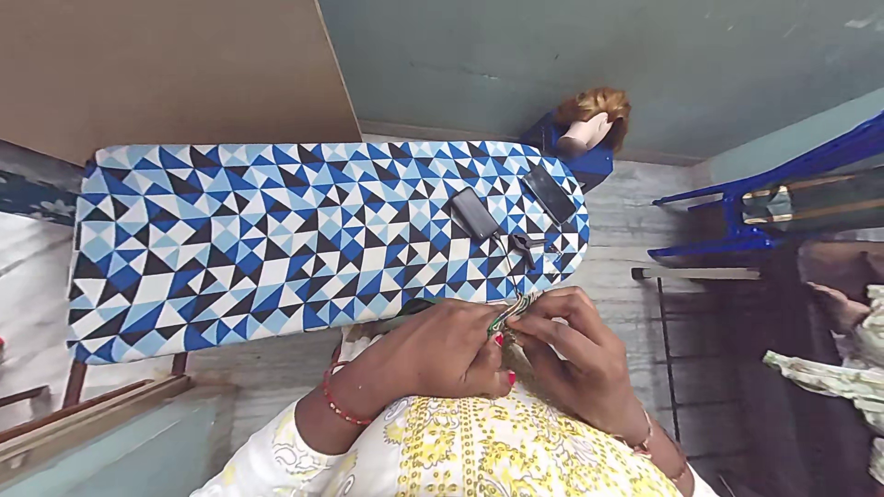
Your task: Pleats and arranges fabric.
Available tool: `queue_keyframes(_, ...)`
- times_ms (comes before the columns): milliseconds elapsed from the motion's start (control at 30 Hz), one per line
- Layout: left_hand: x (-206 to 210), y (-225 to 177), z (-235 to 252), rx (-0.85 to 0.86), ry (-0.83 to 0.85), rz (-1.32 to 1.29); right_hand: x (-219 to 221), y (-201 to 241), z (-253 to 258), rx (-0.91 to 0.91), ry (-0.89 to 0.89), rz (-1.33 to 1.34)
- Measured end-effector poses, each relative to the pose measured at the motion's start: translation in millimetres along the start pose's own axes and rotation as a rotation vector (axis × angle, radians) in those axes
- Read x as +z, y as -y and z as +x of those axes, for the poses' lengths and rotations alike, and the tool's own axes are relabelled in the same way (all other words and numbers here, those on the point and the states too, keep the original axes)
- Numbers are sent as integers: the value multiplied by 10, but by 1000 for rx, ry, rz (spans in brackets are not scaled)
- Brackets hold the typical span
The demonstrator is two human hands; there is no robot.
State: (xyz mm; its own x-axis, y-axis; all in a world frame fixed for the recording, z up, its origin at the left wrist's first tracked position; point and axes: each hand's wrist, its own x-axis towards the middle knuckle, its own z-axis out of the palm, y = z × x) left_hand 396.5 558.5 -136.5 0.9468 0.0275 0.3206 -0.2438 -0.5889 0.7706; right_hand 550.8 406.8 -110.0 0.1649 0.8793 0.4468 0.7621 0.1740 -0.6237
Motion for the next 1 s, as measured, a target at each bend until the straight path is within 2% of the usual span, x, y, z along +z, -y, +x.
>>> queue_keyframes(367,63,7,-63,36,-19,-78,44,-6,-83,-86,-37,-16)
queue_keyframes(567,59,-22,-49,17,39,-85,-121,73,15,-1,194,-27)
queue_keyframes(700,35,-45,-24,-13,113,-93,-202,96,46,-12,299,-56)
queue_keyframes(1000,19,-64,-35,-22,120,-116,-174,60,-7,-15,211,14)
